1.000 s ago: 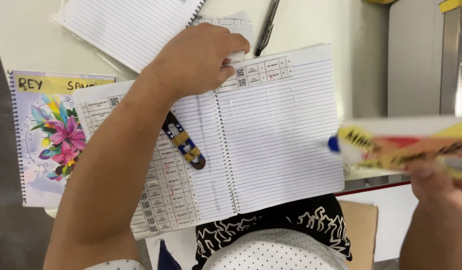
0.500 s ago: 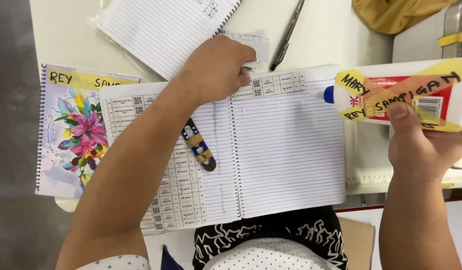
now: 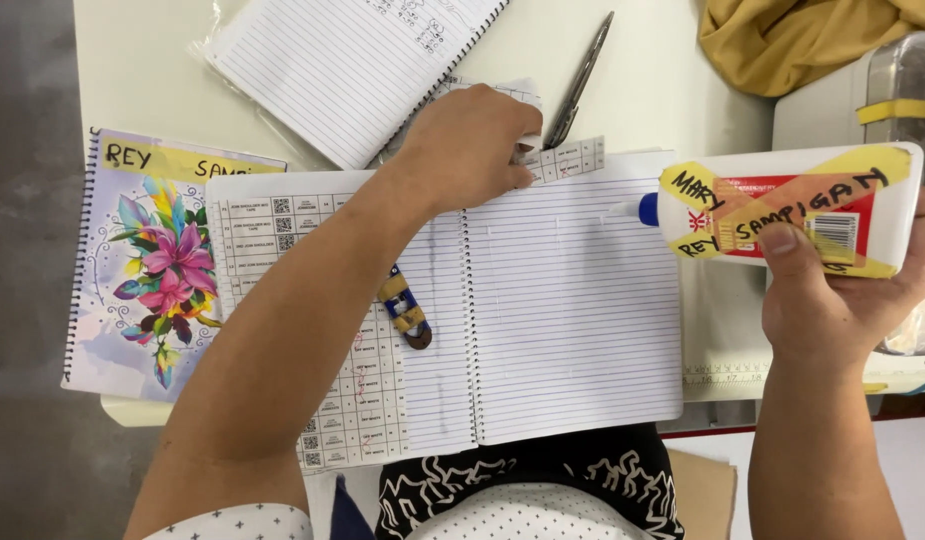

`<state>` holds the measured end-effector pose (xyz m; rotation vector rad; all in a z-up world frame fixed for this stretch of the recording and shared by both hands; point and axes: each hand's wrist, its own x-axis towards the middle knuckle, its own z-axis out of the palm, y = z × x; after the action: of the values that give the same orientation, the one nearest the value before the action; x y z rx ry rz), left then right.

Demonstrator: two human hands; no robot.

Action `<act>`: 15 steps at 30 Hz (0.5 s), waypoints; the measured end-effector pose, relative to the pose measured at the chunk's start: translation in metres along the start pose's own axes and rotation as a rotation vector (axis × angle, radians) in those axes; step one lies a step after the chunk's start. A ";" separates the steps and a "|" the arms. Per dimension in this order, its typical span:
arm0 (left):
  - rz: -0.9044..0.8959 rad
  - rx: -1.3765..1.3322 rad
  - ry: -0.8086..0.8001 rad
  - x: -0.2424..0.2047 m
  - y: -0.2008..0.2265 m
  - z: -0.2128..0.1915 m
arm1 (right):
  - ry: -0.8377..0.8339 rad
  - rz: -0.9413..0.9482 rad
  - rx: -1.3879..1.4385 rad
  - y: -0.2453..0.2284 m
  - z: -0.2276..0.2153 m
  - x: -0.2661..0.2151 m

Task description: The person applies glue from a bottle onto a lined notebook page and presses a small paper label onto it. They then use scissors to trim the edges of the label and continue gluing and cutting additional labels.

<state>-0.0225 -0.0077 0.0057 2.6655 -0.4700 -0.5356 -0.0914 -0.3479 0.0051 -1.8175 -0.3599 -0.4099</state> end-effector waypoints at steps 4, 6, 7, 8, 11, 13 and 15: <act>0.093 -0.076 0.088 0.001 -0.009 0.003 | 0.005 -0.003 -0.024 0.001 0.000 -0.002; 0.164 -0.072 0.125 -0.006 -0.014 -0.006 | 0.013 0.006 -0.015 0.000 0.000 -0.003; 0.219 -0.138 0.197 -0.013 -0.016 -0.015 | 0.020 -0.001 -0.036 0.000 0.000 -0.003; 0.274 -0.205 0.269 -0.020 -0.019 -0.024 | 0.027 -0.009 -0.057 0.000 0.000 -0.003; 0.519 -0.290 0.561 -0.065 -0.030 -0.062 | 0.005 0.068 -0.011 0.001 -0.003 -0.009; 0.376 -0.342 0.559 -0.110 -0.030 -0.084 | 0.007 0.069 -0.045 0.002 -0.002 -0.010; 0.233 -0.392 0.551 -0.151 -0.044 -0.092 | 0.009 0.070 -0.078 0.006 -0.001 -0.011</act>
<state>-0.1046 0.1171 0.1106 2.2096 -0.4423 0.1671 -0.0985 -0.3507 -0.0046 -1.8985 -0.2764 -0.3878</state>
